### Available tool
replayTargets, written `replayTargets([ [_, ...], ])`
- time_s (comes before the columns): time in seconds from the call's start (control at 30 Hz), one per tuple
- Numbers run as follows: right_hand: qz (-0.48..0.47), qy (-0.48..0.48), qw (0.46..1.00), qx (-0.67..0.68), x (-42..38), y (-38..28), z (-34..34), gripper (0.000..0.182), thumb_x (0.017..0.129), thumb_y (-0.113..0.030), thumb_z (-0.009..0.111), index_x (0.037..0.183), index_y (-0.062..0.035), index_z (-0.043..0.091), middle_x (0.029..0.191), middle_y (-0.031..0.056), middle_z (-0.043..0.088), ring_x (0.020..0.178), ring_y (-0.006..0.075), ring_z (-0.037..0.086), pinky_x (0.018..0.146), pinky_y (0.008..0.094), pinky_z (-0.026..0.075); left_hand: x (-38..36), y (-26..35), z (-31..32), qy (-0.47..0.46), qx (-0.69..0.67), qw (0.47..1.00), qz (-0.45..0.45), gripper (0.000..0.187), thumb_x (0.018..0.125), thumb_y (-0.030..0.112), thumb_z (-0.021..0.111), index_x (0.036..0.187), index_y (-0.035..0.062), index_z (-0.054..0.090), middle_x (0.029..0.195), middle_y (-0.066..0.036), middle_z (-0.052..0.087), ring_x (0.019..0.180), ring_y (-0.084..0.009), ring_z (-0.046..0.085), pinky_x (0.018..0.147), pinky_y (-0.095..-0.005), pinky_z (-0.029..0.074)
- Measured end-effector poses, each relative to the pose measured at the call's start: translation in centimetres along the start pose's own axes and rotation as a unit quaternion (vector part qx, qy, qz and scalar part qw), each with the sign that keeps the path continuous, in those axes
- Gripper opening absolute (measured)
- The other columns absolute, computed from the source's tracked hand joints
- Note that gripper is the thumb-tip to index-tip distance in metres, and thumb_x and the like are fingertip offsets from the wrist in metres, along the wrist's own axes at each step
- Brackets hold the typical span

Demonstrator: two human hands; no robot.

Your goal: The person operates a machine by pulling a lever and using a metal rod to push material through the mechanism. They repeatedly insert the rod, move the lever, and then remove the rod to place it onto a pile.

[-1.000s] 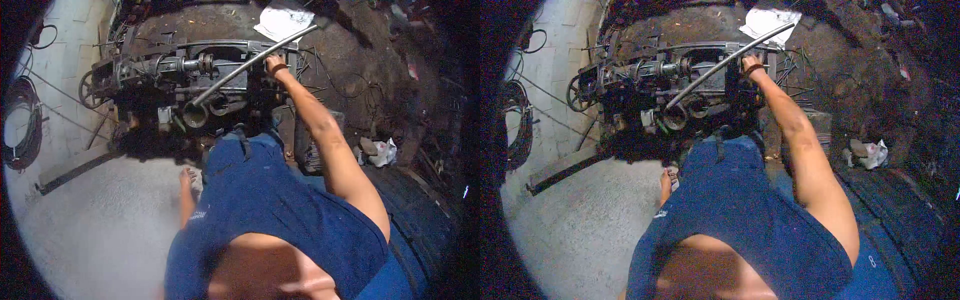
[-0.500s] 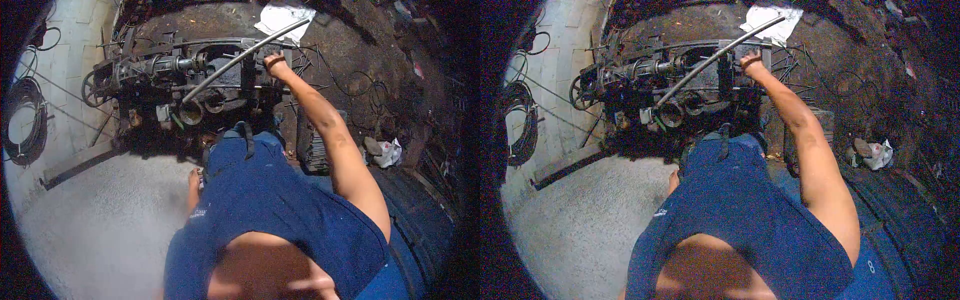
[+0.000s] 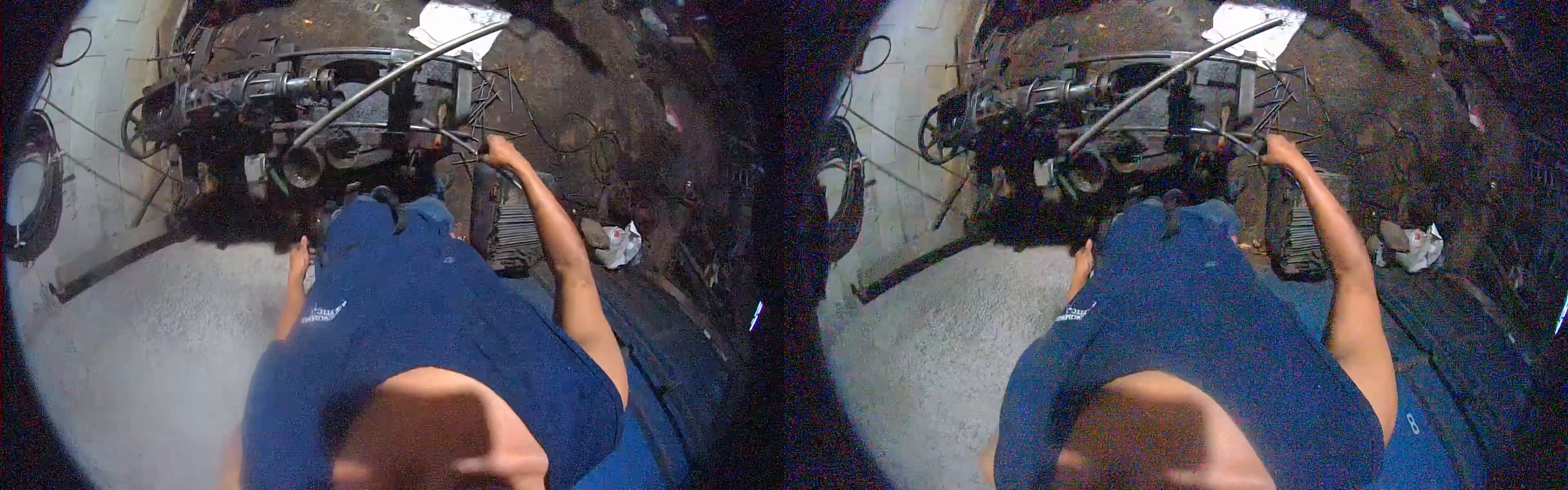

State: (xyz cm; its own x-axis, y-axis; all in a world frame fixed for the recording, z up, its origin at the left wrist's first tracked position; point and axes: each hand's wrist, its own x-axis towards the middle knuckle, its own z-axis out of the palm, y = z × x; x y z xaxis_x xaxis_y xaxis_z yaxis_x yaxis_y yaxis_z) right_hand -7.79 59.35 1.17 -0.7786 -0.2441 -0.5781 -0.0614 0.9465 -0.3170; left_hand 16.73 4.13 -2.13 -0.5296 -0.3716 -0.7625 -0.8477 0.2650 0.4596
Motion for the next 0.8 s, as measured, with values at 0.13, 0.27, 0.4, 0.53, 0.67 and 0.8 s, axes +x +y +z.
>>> replayTargets([
  [0.13, -0.064, -0.008, 0.992, 0.108, -0.1, -4.9, 2.7, 0.046, 0.067, -0.036, 0.070, 0.082, 0.0050, 0.056, 0.084, 0.0241, 0.058, 0.081, 0.0355, 0.056, 0.070, 0.0423, 0.044, 1.3, 2.1, -1.0, -0.005, -0.028, 1.000, -0.012, 0.048, 0.087, 0.047, 0.047, 0.096, 0.0005, 0.056, 0.068, -0.007, 0.059, 0.054, -0.0150, 0.056, 0.044, -0.0271, 0.041],
  [0.27, -0.104, 0.099, 0.980, 0.135, 1.8, -12.2, 2.7, 0.040, 0.073, -0.032, 0.065, 0.075, 0.0069, 0.056, 0.081, 0.0244, 0.058, 0.081, 0.0375, 0.056, 0.070, 0.0419, 0.044, 4.4, 0.3, -1.8, -0.011, -0.074, 0.997, -0.038, 0.047, 0.087, 0.046, 0.047, 0.097, 0.0010, 0.056, 0.068, -0.007, 0.059, 0.053, -0.0139, 0.056, 0.044, -0.0262, 0.041],
  [0.4, -0.068, 0.212, 0.959, 0.177, 5.3, -18.1, 3.1, 0.032, 0.069, -0.026, 0.062, 0.075, 0.0058, 0.058, 0.084, 0.0250, 0.059, 0.084, 0.0386, 0.057, 0.077, 0.0446, 0.045, 2.9, 1.4, -2.7, -0.003, -0.060, 0.997, -0.052, 0.047, 0.087, 0.046, 0.047, 0.097, 0.0010, 0.057, 0.068, -0.006, 0.059, 0.052, -0.0135, 0.055, 0.044, -0.0255, 0.040],
  [0.53, 0.000, 0.121, 0.985, 0.127, 7.1, -21.0, 3.3, 0.038, 0.073, -0.029, 0.058, 0.080, 0.0081, 0.061, 0.082, 0.0261, 0.059, 0.081, 0.0405, 0.057, 0.077, 0.0450, 0.044, 1.5, 0.2, -2.7, 0.016, -0.033, 0.998, -0.041, 0.047, 0.086, 0.047, 0.048, 0.097, 0.0016, 0.057, 0.070, -0.005, 0.059, 0.052, -0.0127, 0.054, 0.044, -0.0244, 0.041],
  [0.67, 0.024, 0.047, 0.992, 0.116, 8.9, -20.6, 6.3, 0.031, 0.066, -0.022, 0.059, 0.078, 0.0064, 0.062, 0.086, 0.0296, 0.059, 0.084, 0.0401, 0.059, 0.076, 0.0429, 0.048, 4.3, -9.1, -1.7, -0.007, 0.004, 0.999, -0.045, 0.055, 0.085, 0.052, 0.045, 0.094, -0.0010, 0.060, 0.076, -0.010, 0.060, 0.072, -0.0185, 0.058, 0.062, -0.0301, 0.043],
  [0.8, 0.062, 0.145, 0.974, 0.164, 6.6, -23.6, 1.7, 0.032, 0.065, -0.024, 0.059, 0.077, 0.0056, 0.062, 0.084, 0.0289, 0.059, 0.083, 0.0392, 0.060, 0.074, 0.0437, 0.048, 6.3, -14.6, -1.7, -0.005, 0.040, 0.999, 0.035, 0.062, 0.084, 0.054, 0.044, 0.093, -0.0057, 0.059, 0.080, -0.014, 0.060, 0.080, -0.0254, 0.056, 0.076, -0.0360, 0.042],
])
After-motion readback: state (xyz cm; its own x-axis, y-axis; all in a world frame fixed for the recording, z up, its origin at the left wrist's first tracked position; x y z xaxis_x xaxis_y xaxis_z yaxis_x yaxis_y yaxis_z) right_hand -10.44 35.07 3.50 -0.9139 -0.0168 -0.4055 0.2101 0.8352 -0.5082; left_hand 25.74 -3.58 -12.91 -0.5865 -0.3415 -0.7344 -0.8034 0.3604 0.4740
